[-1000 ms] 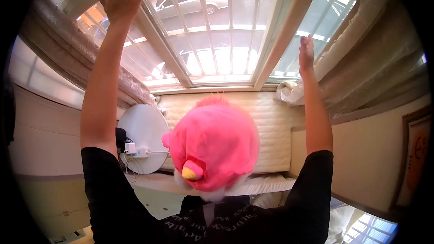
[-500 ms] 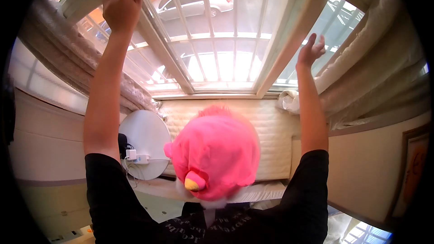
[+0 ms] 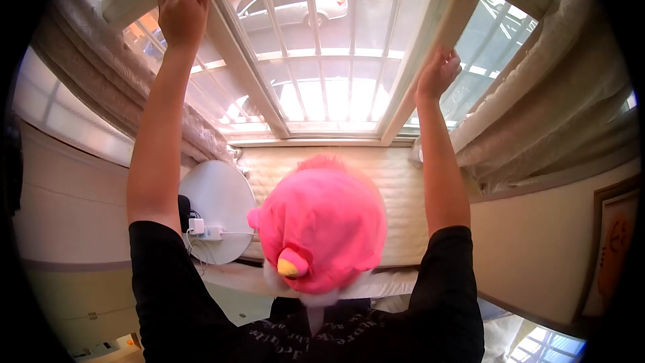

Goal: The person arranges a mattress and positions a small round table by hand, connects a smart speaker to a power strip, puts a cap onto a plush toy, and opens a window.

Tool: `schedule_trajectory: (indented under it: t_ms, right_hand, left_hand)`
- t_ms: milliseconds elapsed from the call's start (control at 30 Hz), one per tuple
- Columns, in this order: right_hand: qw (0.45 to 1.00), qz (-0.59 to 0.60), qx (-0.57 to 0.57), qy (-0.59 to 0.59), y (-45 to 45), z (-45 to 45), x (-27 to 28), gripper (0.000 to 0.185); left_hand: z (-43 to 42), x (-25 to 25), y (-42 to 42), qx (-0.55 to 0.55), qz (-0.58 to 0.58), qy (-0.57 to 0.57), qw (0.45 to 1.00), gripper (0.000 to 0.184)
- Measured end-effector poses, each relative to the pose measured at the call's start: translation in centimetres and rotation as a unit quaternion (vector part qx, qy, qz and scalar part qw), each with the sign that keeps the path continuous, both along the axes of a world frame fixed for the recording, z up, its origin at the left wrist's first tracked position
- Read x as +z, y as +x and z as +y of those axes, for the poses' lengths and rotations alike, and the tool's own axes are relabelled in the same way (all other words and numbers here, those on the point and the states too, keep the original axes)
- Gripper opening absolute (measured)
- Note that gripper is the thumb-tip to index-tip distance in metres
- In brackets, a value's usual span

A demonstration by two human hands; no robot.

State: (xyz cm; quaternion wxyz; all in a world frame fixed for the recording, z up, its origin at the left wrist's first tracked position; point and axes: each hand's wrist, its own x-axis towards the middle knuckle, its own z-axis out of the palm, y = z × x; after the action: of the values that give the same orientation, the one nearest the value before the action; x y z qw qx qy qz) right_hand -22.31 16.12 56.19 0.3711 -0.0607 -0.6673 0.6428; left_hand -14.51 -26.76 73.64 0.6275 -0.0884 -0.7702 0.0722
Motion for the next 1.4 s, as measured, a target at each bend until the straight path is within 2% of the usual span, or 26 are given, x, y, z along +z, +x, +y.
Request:
schedule_trajectory:
  t_ms: [100,200,300,367,400,433,467,500,533,567,633,667,733,767,833,900,933,1033,1067,1167,1200,1300,1333,1400]
  right_hand:
    - [0.999,-0.012,0.002,0.034,0.5,0.0,0.1,0.067]
    - [0.996,-0.008,0.038,0.083,0.0,1.7,-0.9,0.068]
    - [0.989,-0.001,0.121,0.089,1.0,2.8,-1.0,0.072]
    - [0.98,-0.009,0.183,0.082,3.9,3.1,0.5,0.075]
    - [0.981,-0.035,0.127,0.142,3.9,3.9,-1.5,0.072]
    - [0.972,-0.028,0.137,0.189,4.7,4.0,-4.0,0.069]
    - [0.96,-0.021,0.146,0.236,6.4,4.3,-6.6,0.067]
    - [0.947,-0.013,0.156,0.282,8.2,4.4,-8.4,0.064]
    - [0.946,-0.085,0.253,0.183,11.5,3.7,-9.5,0.059]
    - [0.922,-0.159,0.345,0.079,15.5,3.2,-10.8,0.055]
    - [0.892,-0.286,0.341,0.073,20.9,3.6,-14.6,0.051]
    - [0.892,-0.304,0.329,0.054,23.8,3.8,-15.5,0.048]
    - [0.891,-0.334,0.307,0.025,28.1,3.8,-16.4,0.045]
    - [0.888,-0.35,0.297,0.015,30.1,4.1,-16.9,0.044]
    - [0.904,-0.343,0.253,0.027,34.0,4.1,-17.9,0.042]
    - [0.933,-0.299,0.185,0.072,37.9,3.7,-18.7,0.039]
    - [0.931,-0.316,0.13,0.129,39.9,3.6,-18.4,0.041]
    - [0.921,-0.317,0.225,-0.003,44.6,3.3,-17.6,0.042]
    - [0.904,-0.354,0.24,-0.011,46.1,3.6,-18.6,0.045]
    - [0.874,-0.42,0.208,-0.126,49.1,2.5,-17.8,0.047]
    - [0.864,-0.432,0.213,-0.142,49.8,2.8,-18.5,0.052]
    - [0.874,-0.419,0.191,-0.156,51.4,1.2,-18.0,0.053]
    - [0.883,-0.391,0.222,-0.136,51.7,1.1,-18.2,0.054]
    - [0.891,-0.374,0.236,-0.107,50.9,1.0,-18.0,0.053]
  left_hand:
    - [0.0,-0.4,-0.4,-0.006,-0.018,0.04,0.999,0.044]
    - [-1.4,-0.3,-0.1,0.0,-0.071,0.01,0.997,0.046]
    - [-0.7,-1.9,2.2,0.028,-0.122,0.051,0.991,0.06]
    - [-0.3,-5.0,5.0,-0.08,-0.162,0.121,0.976,0.058]
    - [0.2,-6.4,6.8,-0.135,-0.177,0.156,0.962,0.058]
    - [1.6,-7.6,10.0,-0.146,-0.218,0.169,0.95,0.054]
    - [2.3,-8.9,13.2,-0.189,-0.326,0.266,0.887,0.051]
    - [1.7,-13.0,14.6,-0.249,-0.355,0.373,0.821,0.047]
    - [2.7,-15.2,17.3,-0.278,-0.402,0.462,0.74,0.041]
    - [3.1,-17.3,19.8,-0.27,-0.443,0.505,0.69,0.039]
    - [3.5,-22.6,23.5,-0.266,-0.49,0.648,0.519,0.035]
    - [3.8,-25.1,25.1,-0.244,-0.504,0.687,0.463,0.034]
    - [4.8,-29.9,27.9,-0.213,-0.518,0.709,0.429,0.035]
    - [5.1,-32.4,29.0,-0.235,-0.516,0.707,0.423,0.035]
    - [6.3,-34.7,31.3,-0.26,-0.484,0.761,0.344,0.038]
    - [6.6,-35.5,33.4,-0.228,-0.438,0.824,0.278,0.041]
    - [6.8,-35.9,34.5,-0.21,-0.413,0.852,0.243,0.042]
    - [7.4,-36.4,37.9,-0.166,-0.45,0.85,0.216,0.045]
    - [8.2,-36.5,39.4,-0.152,-0.457,0.85,0.213,0.044]
    - [9.8,-37.4,42.2,-0.15,-0.493,0.831,0.211,0.047]
    - [9.3,-40.8,42.7,-0.17,-0.48,0.85,0.135,0.051]
    - [10.5,-39.8,44.2,-0.23,-0.414,0.879,0.05,0.054]
    - [10.5,-40.4,44.3,-0.239,-0.415,0.877,0.032,0.054]
    - [11.0,-40.6,44.0,-0.264,-0.422,0.865,0.057,0.053]
